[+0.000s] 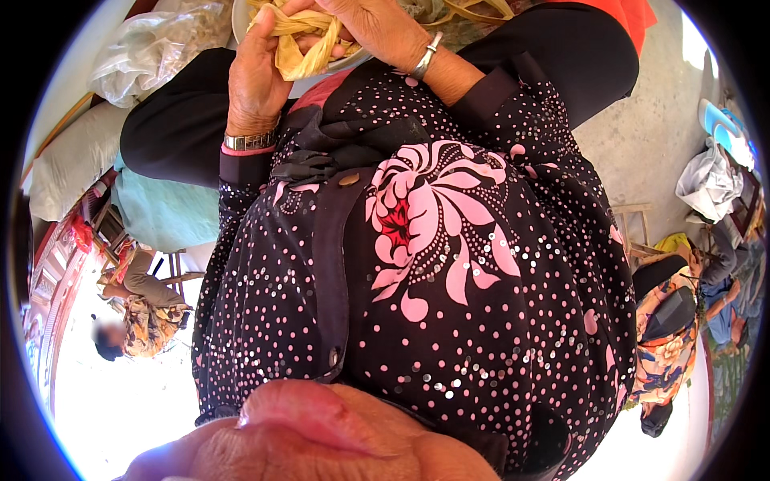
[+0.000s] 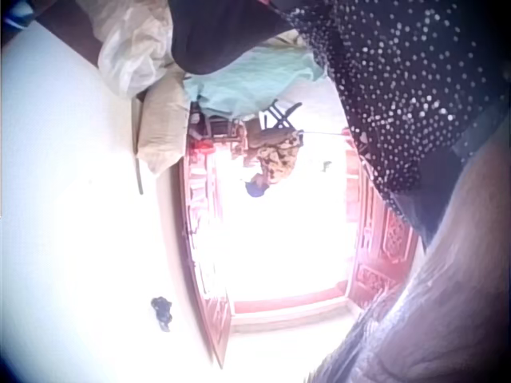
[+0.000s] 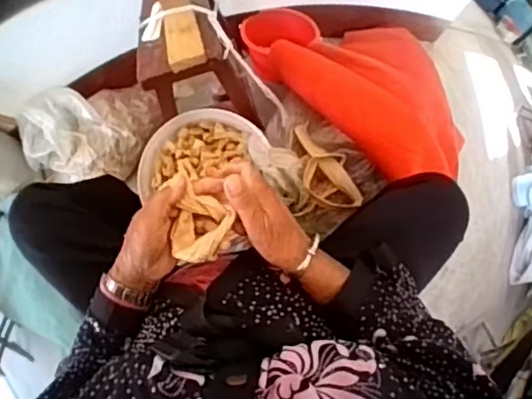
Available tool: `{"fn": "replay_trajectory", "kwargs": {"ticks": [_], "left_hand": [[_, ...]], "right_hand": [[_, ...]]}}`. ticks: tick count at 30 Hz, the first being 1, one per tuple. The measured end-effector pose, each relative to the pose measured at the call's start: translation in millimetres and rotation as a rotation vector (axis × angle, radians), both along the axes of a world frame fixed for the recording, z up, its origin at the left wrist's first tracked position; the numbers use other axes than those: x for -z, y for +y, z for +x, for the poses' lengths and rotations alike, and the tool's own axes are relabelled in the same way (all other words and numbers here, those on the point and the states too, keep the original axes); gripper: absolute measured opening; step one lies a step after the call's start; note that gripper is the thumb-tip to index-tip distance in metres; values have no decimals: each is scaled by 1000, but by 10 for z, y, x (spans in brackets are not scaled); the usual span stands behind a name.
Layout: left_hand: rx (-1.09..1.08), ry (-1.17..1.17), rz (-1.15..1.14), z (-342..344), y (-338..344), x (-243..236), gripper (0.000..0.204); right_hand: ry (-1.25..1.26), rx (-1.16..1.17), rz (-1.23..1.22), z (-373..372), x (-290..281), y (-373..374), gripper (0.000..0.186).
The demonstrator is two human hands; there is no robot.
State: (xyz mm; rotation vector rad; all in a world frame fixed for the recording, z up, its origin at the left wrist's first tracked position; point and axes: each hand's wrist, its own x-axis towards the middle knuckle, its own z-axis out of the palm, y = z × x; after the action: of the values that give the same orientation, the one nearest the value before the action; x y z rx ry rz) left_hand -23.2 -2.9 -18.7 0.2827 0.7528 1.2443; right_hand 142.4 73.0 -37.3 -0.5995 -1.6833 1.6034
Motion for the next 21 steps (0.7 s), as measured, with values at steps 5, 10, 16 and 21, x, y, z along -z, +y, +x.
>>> {"fn": "replay_trajectory", "kwargs": {"ticks": [5, 10, 16, 21], "left_hand": [[-45, -77, -203, -32, 56, 63, 55], [-6, -270, -88, -211, 1, 190, 50], [-53, -242, -41, -414, -38, 165, 49], [-98, -86, -50, -386, 17, 135, 54]], "right_hand": [[-7, 31, -143, 126, 117, -8, 53], [-131, 147, -288, 436, 325, 64, 53], [-243, 190, -282, 794, 476, 123, 49], [-443, -238, -310, 573, 28, 122, 41]]}}
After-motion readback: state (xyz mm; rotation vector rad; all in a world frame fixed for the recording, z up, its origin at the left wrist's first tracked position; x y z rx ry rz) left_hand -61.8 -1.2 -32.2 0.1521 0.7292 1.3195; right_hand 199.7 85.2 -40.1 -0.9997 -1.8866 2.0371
